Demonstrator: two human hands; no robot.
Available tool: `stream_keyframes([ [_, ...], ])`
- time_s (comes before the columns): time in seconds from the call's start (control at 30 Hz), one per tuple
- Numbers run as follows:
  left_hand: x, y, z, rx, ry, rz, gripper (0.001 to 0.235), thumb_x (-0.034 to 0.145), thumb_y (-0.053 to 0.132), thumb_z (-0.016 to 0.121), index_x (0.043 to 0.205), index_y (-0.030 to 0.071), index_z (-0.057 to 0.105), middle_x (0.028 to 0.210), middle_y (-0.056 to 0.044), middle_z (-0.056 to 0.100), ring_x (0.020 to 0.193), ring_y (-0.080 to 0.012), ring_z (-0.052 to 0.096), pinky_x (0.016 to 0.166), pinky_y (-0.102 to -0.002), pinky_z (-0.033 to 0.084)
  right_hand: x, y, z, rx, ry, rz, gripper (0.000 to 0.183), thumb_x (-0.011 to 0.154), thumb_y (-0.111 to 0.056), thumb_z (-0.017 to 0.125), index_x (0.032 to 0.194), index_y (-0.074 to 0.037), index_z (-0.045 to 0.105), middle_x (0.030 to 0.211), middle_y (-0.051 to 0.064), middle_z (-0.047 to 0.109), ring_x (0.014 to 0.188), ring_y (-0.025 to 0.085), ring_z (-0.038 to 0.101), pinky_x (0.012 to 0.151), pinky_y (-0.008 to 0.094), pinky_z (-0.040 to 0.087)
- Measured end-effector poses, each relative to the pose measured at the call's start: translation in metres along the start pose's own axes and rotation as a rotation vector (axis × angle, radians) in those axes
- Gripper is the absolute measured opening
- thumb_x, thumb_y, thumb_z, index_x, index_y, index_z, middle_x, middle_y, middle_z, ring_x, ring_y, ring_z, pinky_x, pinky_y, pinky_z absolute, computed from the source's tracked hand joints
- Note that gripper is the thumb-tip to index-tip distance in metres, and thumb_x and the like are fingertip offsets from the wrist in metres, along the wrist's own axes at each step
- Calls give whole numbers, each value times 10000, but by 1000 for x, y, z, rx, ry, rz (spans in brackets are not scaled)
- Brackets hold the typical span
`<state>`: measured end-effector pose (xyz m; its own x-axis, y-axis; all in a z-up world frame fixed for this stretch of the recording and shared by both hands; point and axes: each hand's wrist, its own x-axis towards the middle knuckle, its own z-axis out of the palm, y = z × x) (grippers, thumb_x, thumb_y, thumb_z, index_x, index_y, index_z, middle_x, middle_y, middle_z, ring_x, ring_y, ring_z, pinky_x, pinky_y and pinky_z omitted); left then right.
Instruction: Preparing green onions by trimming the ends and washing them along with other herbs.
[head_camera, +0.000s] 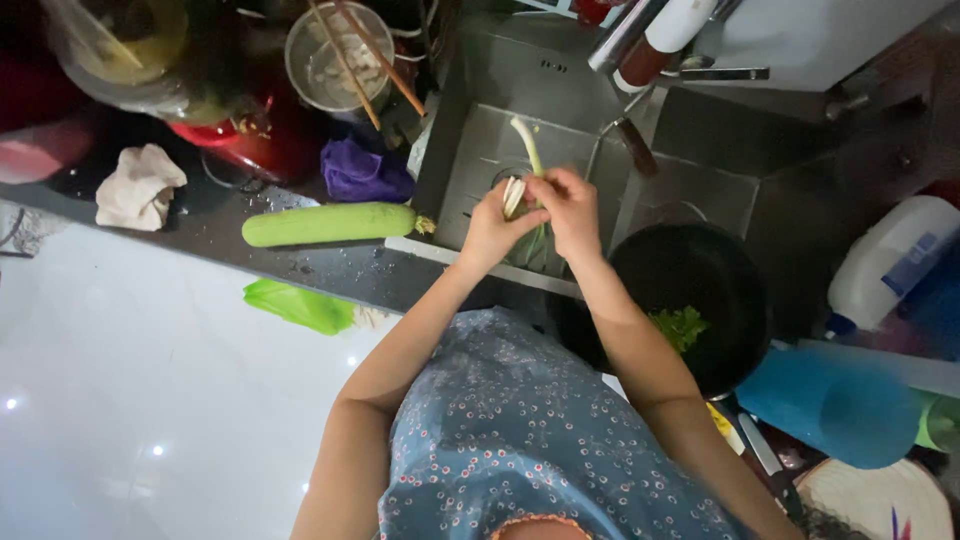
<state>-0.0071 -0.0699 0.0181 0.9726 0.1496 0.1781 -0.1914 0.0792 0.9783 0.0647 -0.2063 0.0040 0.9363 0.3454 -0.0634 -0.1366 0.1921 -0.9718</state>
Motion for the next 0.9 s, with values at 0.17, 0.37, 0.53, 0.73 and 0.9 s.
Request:
stream_keyframes([
  [0.17, -12, -6, -11, 501, 82, -116, 256, 884, 197, 774, 1024, 29, 642, 844, -144, 711, 781, -202, 696, 727, -355, 545, -2, -50, 6, -663, -144, -381, 115, 940, -105, 776, 972, 0, 739, 790, 110, 659, 692, 199, 640, 620, 343, 477],
  [0.37, -35, 5, -27, 371, 11, -84, 276, 901, 179, 709, 1101, 36, 584, 907, -141, 708, 816, -239, 712, 763, -361, 565, 3, -109, 4, -977, -344, -591, 93, 965, -137, 733, 958, -46, 753, 817, 141, 631, 722, 311, 634, 612, 409, 462],
  [0.53, -46, 11, -49, 411, -80, -118, 303, 908, 172, 723, 1122, 38, 555, 932, -143, 691, 829, -213, 687, 761, -356, 552, 22, -134, 8, -1060, -116, -727, 184, 1013, -131, 748, 909, 1, 673, 847, 149, 611, 762, 333, 617, 655, 435, 453],
  [0.73, -56, 10, -85, 291, -182, -106, 260, 906, 139, 694, 1115, 52, 566, 877, -94, 660, 808, -156, 648, 739, -327, 540, 54, -118, -22, -1024, 281, -876, 148, 1058, -75, 705, 934, -6, 662, 867, 135, 617, 806, 333, 615, 712, 451, 482],
  [0.9, -60, -8, -103, 243, -132, -162, 228, 982, 168, 734, 1061, 53, 554, 811, -43, 558, 752, -119, 527, 662, -319, 475, 45, -87, -13, -961, 276, -350, 176, 1133, -189, 662, 1024, -57, 700, 888, 76, 663, 785, 269, 656, 697, 407, 494],
])
